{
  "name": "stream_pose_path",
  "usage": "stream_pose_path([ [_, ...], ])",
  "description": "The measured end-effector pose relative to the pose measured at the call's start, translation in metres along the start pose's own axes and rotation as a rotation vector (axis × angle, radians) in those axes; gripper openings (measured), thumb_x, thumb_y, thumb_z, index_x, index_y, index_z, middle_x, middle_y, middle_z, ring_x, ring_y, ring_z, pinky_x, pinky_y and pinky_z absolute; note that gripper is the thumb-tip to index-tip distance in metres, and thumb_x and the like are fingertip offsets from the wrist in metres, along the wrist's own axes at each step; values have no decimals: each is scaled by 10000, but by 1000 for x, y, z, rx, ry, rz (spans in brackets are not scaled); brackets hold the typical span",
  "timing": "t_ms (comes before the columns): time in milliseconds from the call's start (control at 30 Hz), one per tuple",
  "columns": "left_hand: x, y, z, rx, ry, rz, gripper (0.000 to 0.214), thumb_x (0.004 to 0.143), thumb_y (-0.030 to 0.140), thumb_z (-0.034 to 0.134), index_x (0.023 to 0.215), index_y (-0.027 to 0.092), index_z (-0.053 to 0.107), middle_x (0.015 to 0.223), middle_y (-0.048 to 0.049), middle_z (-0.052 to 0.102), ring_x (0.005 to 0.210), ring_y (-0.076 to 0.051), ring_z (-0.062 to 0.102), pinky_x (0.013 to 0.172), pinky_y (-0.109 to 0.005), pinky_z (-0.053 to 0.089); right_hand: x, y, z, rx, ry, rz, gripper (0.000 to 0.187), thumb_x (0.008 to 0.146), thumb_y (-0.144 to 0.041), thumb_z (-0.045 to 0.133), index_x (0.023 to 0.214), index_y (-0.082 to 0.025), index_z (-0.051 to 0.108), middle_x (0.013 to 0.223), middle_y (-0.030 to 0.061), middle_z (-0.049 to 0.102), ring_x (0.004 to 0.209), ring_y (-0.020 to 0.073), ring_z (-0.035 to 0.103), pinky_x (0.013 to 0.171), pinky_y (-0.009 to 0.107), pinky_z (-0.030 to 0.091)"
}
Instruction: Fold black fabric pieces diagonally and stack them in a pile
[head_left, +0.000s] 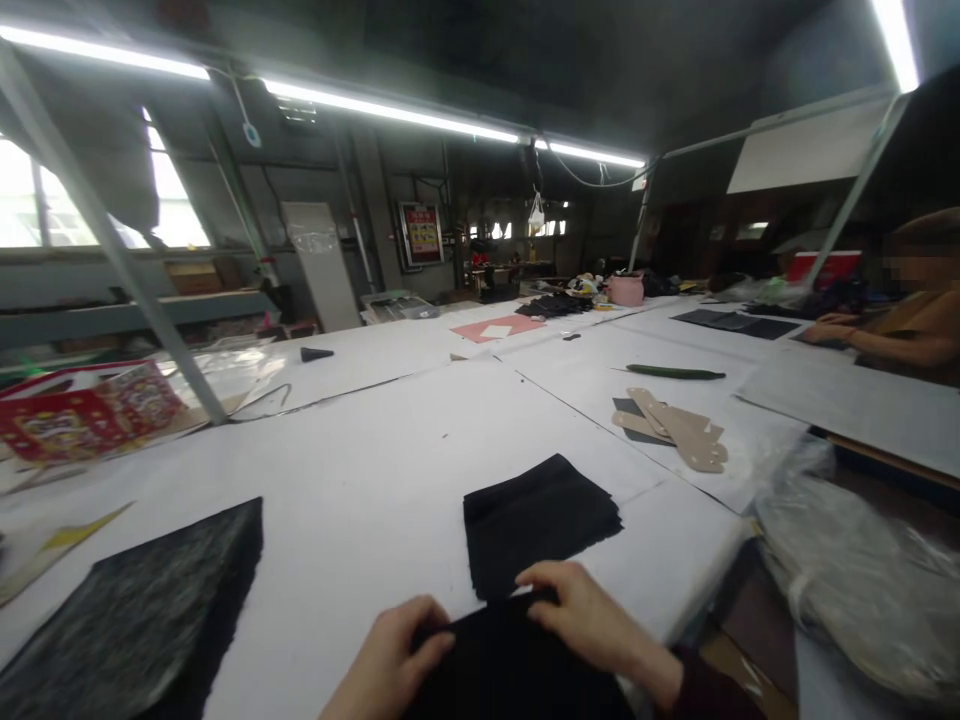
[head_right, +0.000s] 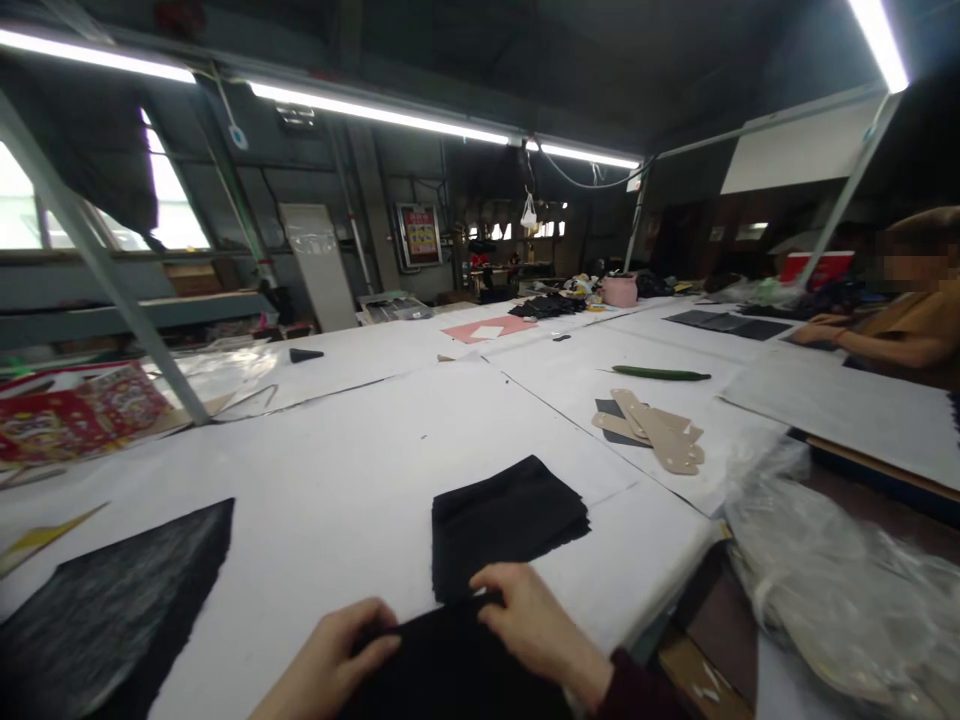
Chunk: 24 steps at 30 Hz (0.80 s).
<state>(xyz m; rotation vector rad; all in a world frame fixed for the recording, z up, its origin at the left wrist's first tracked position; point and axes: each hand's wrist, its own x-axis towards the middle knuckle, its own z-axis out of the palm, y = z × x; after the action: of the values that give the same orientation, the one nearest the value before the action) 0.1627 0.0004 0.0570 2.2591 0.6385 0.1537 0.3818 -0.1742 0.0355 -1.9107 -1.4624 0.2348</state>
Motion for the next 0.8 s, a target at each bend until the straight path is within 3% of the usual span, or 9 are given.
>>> stream_pose_path([
  [67,37,18,16,-5,127,57,80,834,266,555,823,199,598,886,-27,668,867,-192,620,800,-298,473,36,17,-40,-165,-75,0,400,761,-64,546,1077,-267,685,1049,-2,696,986,176,638,887,281,476],
  [133,76,32,30,23,266,116,29,812,228,593,820,201,599,1101,-61,642,1053,-215,584,938,-336,438,74,36,-66,-402,-148,63,359,767,-103,587,1069,-268,690,1062,5,691,1004,185,626,883,278,458],
  [233,130,42,46,121,383,85,7,801,182,607,801,190,606,1312,-88,549,1217,-250,490,1064,-390,344,121,61,-78,-568,-135,111,327,755,-78,571,1013,-228,705,1022,59,689,985,229,614,873,328,433],
  [333,166,40,55,187,411,45,50,806,156,589,845,173,616,1231,-115,590,1188,-269,503,1083,-434,314,150,78,-66,-658,-86,102,301,767,-38,499,941,-167,709,967,121,676,994,274,591,892,392,399],
  [433,182,30,58,215,401,37,216,820,169,574,1031,170,619,1075,-96,650,1058,-249,569,1009,-415,392,159,98,-37,-689,-12,20,372,840,-82,432,1124,-148,664,1192,159,613,1168,300,505,980,449,344],
  [500,186,20,59,235,389,55,352,841,213,576,1193,209,576,1119,-70,650,1056,-231,569,969,-377,424,157,121,-14,-707,74,-111,411,907,-177,386,1258,-179,601,1342,129,536,1275,296,426,1035,473,310],
  [600,189,5,61,258,366,146,322,903,287,523,1220,282,575,1177,-35,637,1100,-227,538,974,-374,417,150,164,18,-753,115,-348,439,905,-229,323,1184,-296,655,1391,28,516,1295,312,418,1030,537,313],
  [700,192,-5,65,240,384,201,288,954,295,431,1189,269,594,1165,-46,637,1092,-237,526,975,-408,411,146,197,36,-771,138,-405,497,856,-217,308,1177,-358,661,1433,-27,469,1291,330,425,1001,581,332],
  [800,192,-7,66,190,438,204,327,956,279,428,1259,264,548,1179,-50,630,1092,-232,526,994,-412,405,147,209,39,-758,152,-418,516,817,-233,318,1164,-373,673,1451,-51,437,1313,346,395,991,608,339],
])
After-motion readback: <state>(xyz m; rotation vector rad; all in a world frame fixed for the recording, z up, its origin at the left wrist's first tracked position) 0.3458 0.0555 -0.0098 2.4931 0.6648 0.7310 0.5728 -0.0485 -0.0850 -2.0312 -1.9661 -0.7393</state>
